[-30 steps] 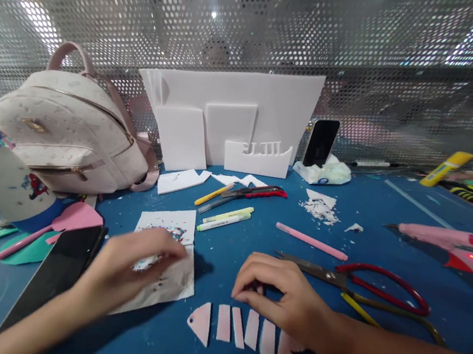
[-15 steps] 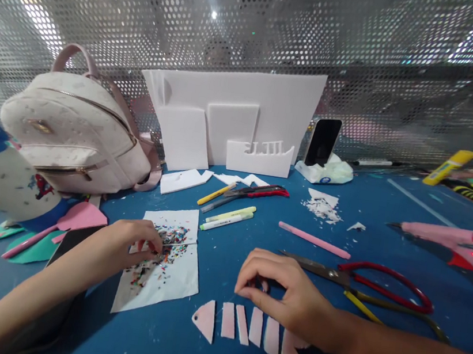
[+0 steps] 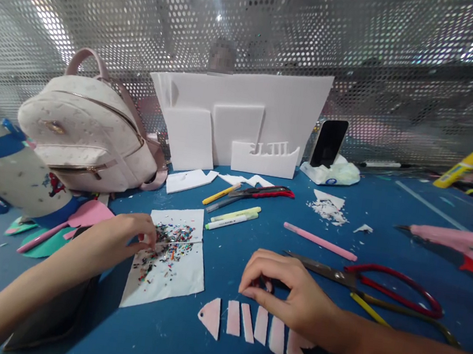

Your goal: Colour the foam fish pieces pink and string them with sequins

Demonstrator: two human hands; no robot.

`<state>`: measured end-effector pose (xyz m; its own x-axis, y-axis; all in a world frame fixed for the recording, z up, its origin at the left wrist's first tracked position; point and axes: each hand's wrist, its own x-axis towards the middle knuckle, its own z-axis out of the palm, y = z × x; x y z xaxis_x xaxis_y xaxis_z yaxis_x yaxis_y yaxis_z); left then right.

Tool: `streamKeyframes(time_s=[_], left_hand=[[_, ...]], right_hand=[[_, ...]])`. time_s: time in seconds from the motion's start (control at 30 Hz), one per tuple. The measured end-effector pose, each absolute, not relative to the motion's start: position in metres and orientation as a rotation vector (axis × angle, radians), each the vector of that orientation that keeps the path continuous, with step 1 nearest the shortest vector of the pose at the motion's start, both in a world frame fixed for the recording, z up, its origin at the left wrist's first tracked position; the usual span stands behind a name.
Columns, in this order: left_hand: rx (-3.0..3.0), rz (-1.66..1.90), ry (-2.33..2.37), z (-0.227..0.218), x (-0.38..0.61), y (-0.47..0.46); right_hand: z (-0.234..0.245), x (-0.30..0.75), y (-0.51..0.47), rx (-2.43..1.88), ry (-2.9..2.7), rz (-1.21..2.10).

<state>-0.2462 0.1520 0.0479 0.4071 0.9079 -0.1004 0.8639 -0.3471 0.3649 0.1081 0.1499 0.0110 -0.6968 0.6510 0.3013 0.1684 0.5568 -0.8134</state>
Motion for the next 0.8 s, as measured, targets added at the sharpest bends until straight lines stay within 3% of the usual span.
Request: streamKeyframes(time_s=[0.8], left_hand=[[2.403, 0.416, 1.657, 0.022, -0.246, 0.160]], right_hand=[[0.012, 0.108, 0.150, -0.675, -2.195, 1.097]])
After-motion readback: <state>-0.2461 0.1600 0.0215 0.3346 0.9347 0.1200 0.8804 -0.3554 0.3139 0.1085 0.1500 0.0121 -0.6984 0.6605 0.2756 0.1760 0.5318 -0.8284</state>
